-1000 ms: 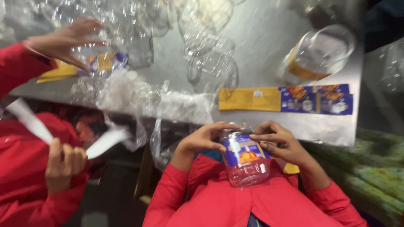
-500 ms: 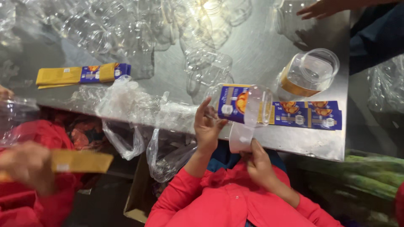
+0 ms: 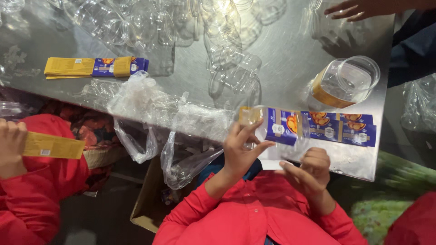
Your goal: The person applies labels to clear plastic jars by hand. The person removes a backing from a label strip, positions it on the jar, and presses it down to secure it before moving the jar aside.
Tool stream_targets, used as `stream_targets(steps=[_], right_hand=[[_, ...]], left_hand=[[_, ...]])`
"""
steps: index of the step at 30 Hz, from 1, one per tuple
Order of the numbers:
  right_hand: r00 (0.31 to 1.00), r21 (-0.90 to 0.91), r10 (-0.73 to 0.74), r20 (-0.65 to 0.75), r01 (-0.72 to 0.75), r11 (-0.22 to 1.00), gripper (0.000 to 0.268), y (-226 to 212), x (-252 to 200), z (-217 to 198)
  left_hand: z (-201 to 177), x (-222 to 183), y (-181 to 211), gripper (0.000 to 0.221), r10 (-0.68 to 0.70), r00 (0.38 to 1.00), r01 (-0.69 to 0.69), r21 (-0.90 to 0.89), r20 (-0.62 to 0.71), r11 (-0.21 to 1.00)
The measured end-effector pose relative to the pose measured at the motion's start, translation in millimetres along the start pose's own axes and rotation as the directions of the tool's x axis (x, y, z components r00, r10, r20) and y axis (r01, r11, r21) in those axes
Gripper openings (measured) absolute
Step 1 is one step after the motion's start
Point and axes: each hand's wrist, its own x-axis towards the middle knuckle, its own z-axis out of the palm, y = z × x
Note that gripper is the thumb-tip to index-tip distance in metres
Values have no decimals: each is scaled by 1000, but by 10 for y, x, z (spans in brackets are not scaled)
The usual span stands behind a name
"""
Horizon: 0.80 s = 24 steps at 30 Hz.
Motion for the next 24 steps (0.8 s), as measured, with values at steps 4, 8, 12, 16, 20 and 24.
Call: stream_targets(steps=[4,8,12,16,20,24], right_hand=[[991,86,125,-53,-120,989,30,221,41,75],[959,101,270,-87,-261,960,29,331,59,167],[922,82,374,-98,-367,927,30,321,117,227],[812,525,584,-2,-496,692,53,352,217,300],[613,765,652,446,-640,79,84,395,146,356],[631,629,586,509,-737,248,80,490,-55,480]], left_hand=[[-17,-17,83,60,-92,992,76,172,90,982],[9,-21,131,33,-184,980,185,-15,75,983],[34,-34,189,35,-59,998,56,174,10,983],[85,-88,302,45,14,1000,-8,226,-23,974],[6,-134,399,43,167,986,-148,387,-17,910],[-557,-259,362,47,47,995,-88,517,92,851]])
